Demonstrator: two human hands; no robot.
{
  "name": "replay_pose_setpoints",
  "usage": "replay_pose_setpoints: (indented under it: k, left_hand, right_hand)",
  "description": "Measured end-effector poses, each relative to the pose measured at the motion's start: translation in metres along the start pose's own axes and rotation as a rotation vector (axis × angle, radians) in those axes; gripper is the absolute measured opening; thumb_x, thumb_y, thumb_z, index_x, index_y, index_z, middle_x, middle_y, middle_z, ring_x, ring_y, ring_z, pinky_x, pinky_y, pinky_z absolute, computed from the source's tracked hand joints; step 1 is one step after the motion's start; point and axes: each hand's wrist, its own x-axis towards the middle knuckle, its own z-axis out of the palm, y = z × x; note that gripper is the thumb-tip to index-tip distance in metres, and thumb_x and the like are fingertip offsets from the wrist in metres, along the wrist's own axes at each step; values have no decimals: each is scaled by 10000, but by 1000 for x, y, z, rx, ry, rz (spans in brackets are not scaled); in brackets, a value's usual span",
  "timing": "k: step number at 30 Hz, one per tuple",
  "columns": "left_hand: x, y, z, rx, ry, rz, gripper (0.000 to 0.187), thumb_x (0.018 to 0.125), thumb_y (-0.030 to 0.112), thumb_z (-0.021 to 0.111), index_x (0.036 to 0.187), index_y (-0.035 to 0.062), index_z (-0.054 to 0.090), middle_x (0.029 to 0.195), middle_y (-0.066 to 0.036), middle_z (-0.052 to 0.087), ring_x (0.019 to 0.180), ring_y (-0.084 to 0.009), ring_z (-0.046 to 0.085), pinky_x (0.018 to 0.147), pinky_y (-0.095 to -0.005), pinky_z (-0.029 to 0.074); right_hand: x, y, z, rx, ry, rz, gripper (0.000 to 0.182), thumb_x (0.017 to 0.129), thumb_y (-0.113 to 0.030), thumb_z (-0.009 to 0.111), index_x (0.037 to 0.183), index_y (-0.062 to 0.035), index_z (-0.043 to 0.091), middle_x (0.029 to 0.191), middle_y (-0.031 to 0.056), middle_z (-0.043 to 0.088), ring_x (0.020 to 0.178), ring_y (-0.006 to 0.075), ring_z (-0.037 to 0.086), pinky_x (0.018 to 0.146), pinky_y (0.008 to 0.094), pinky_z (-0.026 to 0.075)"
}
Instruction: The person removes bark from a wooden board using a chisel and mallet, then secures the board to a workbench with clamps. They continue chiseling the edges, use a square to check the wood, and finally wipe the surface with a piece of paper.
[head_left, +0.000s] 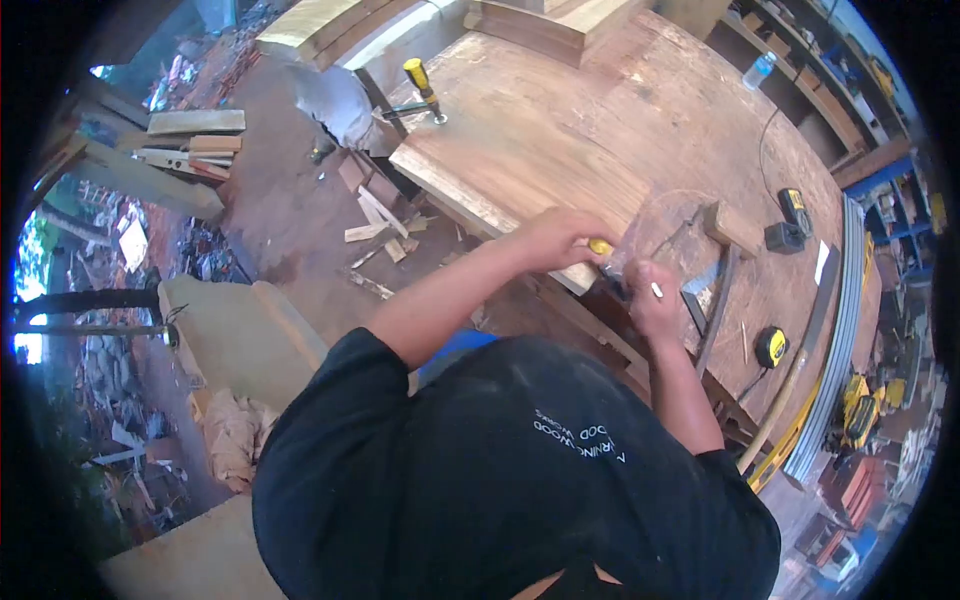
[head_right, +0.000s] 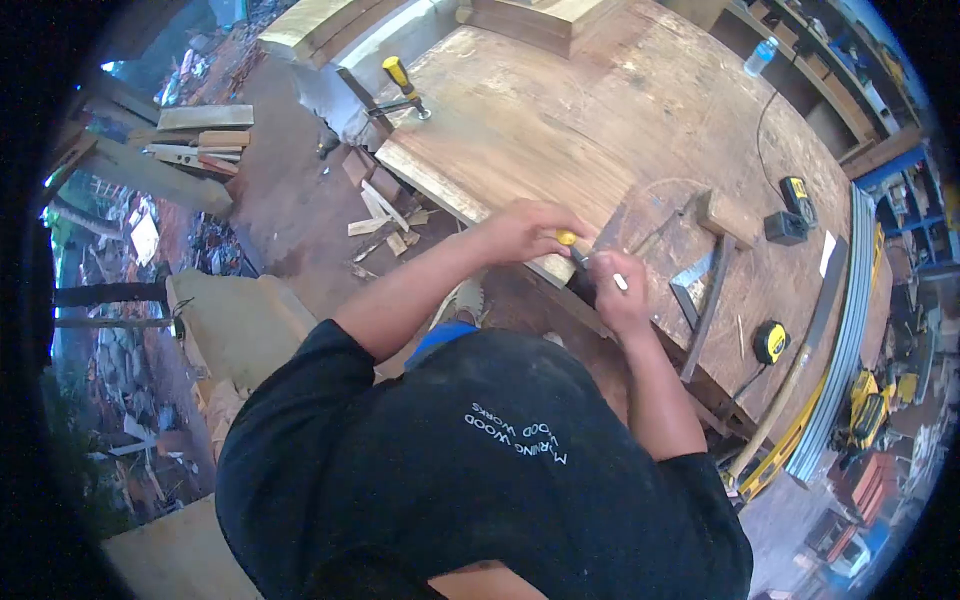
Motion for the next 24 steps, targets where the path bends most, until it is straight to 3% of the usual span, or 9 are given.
replay_pose_setpoints:
  k: [3, 7, 10, 14, 16, 18, 20, 22, 24]
  left_hand:
    - [4, 24, -9, 361, -35, -282, 388, 670, 310, 812, 885, 68, 597, 902, -100, 626, 870, -306, 615, 732, -378, 492]
    - [-6, 16, 9, 338, 124, -206, 373, 679, 291, 811, 894, 64, 607, 871, -97, 634, 847, -285, 629, 719, -365, 498]
    - [-13, 8, 14, 156, 151, 13, 352, 702, 250, 800, 932, 62, 610, 882, -94, 643, 855, -265, 639, 728, -359, 500]
    - [-11, 21, -7, 208, -19, -264, 351, 732, 214, 787, 982, 62, 594, 937, -94, 640, 892, -268, 636, 750, -363, 497]
    - [-7, 24, -7, 286, -10, -321, 433, 662, 323, 819, 924, 67, 587, 882, -81, 644, 914, -296, 612, 770, -394, 483]
    - [-13, 19, -7, 246, -49, -301, 499, 631, 342, 836, 954, 54, 588, 941, -104, 633, 958, -298, 599, 820, -394, 472]
    - [-25, 17, -11, 241, 68, -241, 521, 624, 225, 818, 1048, 53, 569, 1090, -126, 603, 1083, -311, 559, 935, -394, 436]
    - [-53, -19, -20, 469, 90, -337, 576, 766, 321, 721, 1226, 37, 523, 1281, -191, 518, 1211, -362, 472, 1030, -433, 364]
    - [-86, -55, -28, 629, 100, -419, 621, 819, 372, 670, 1305, 35, 482, 1361, -216, 460, 1263, -381, 425, 1059, -455, 329]
  right_hand:
    - [-2, 4, 10, -22, -109, -141, 444, 981, -310, 486, 668, 4, 471, 591, 25, 422, 570, 110, 407, 524, 305, 337]
    - [-5, -4, 7, -31, -96, -76, 425, 979, -296, 488, 687, 13, 499, 587, 30, 433, 570, 110, 423, 523, 307, 341]
    - [-1, 0, 0, 48, -59, 57, 393, 975, -274, 492, 717, 20, 527, 591, 39, 461, 585, 111, 449, 542, 305, 367]
    - [-3, -14, 16, -43, -76, -16, 430, 990, -314, 460, 692, -7, 502, 599, 12, 448, 588, 102, 428, 543, 285, 347]
    - [-3, -17, 13, -63, -85, -60, 474, 1004, -345, 427, 654, -27, 462, 600, -14, 407, 571, 96, 392, 521, 270, 303]
    - [-8, -18, 5, -13, -166, 101, 407, 978, -320, 499, 754, 8, 591, 611, 28, 517, 621, 106, 494, 578, 296, 402]
    - [-11, -22, -13, 40, -68, 224, 408, 974, -343, 503, 744, -15, 584, 609, 21, 513, 605, 110, 489, 560, 288, 391]
    - [-16, -29, -40, 158, 109, 460, 413, 967, -389, 511, 725, -60, 569, 603, 5, 503, 574, 119, 478, 523, 273, 369]
    - [-17, -32, -82, 345, 91, 314, 402, 958, -429, 508, 725, -102, 525, 601, -4, 453, 526, 111, 418, 473, 273, 331]
